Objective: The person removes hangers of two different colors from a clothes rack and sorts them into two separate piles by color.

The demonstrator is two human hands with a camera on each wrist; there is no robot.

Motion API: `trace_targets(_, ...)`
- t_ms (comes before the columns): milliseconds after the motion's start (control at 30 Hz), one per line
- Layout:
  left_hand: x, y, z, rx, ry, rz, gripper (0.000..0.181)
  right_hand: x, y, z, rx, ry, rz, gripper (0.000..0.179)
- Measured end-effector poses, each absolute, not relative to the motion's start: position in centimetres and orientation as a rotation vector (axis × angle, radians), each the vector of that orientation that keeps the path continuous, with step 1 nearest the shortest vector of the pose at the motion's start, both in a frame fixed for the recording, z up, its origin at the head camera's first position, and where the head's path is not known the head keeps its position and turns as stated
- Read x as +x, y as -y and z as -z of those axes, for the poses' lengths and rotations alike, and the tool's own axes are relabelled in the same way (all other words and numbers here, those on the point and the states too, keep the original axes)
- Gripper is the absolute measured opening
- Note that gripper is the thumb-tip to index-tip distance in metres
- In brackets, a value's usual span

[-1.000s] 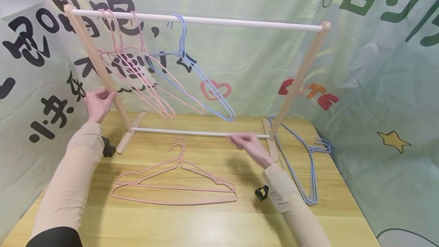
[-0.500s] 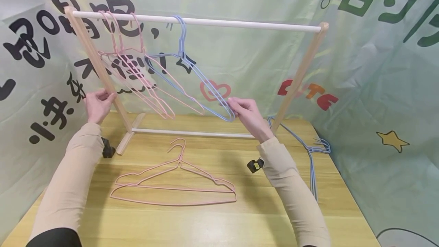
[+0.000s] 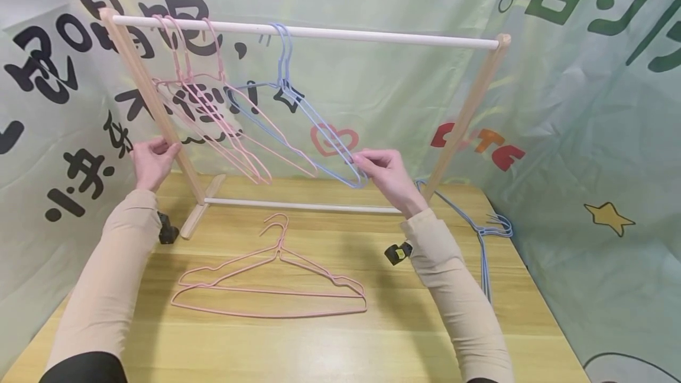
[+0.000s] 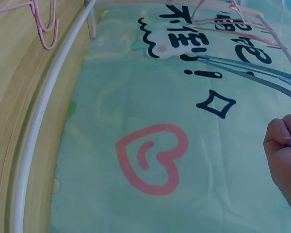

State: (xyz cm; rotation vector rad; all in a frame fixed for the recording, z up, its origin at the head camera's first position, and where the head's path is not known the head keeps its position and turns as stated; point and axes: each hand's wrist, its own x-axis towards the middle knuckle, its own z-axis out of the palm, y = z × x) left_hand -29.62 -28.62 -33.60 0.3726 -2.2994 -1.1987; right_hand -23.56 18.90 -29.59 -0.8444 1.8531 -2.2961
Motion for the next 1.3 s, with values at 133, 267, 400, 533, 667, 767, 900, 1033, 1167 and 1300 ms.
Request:
trace_targets(133, -29.6, 28.6, 33.6, 0.38, 2.295, 1.212, 0.035, -23.5, -19.8, 29.5, -0.871, -1.905, 2.276, 0.021)
trace_targets(267, -29.6, 28.6, 33.6, 0.374, 2.293, 1.223, 0.035, -23.2, -21.0, 29.4, -0.918, -1.969, 2.203, 0.022)
trace_targets(400, -29.6, 28.6, 33.5, 0.379, 2.295, 1.222, 0.036, -22.8, -22.1, 29.2, -0.961, -1.947, 2.158, 0.026)
trace_targets(533, -29.7, 28.7, 33.5, 0.389, 2.298, 1.217, 0.037, -22.6, -23.0, 28.9, -0.954, -1.892, 2.14, 0.026)
trace_targets(667, -29.7, 28.7, 33.6, 0.378, 2.296, 1.212, 0.035, -22.5, -23.9, 28.7, -0.935, -2.006, 2.036, 0.022)
trace_targets(767, -29.6, 28.7, 33.5, 0.369, 2.294, 1.207, 0.034, -22.6, -24.3, 28.7, -0.893, -2.18, 1.907, 0.018)
trace_targets(900, -29.6, 28.7, 33.6, 0.368, 2.293, 1.213, 0.034, -22.8, -24.4, 29.1, -0.84, -2.31, 1.815, 0.014)
trace_targets(1033, -29.6, 28.7, 33.6, 0.373, 2.29, 1.219, 0.034, -22.8, -24.0, 29.8, -0.79, -2.392, 1.801, 0.016)
trace_targets(1167, -29.6, 28.7, 33.6, 0.384, 2.288, 1.219, 0.035, -22.9, -23.5, 30.5, -0.754, -2.462, 1.814, 0.01)
trace_targets(1300, -29.7, 28.7, 33.6, 0.385, 2.287, 1.225, 0.035, -23.0, -22.9, 31.2, -0.733, -2.522, 1.806, 0.003)
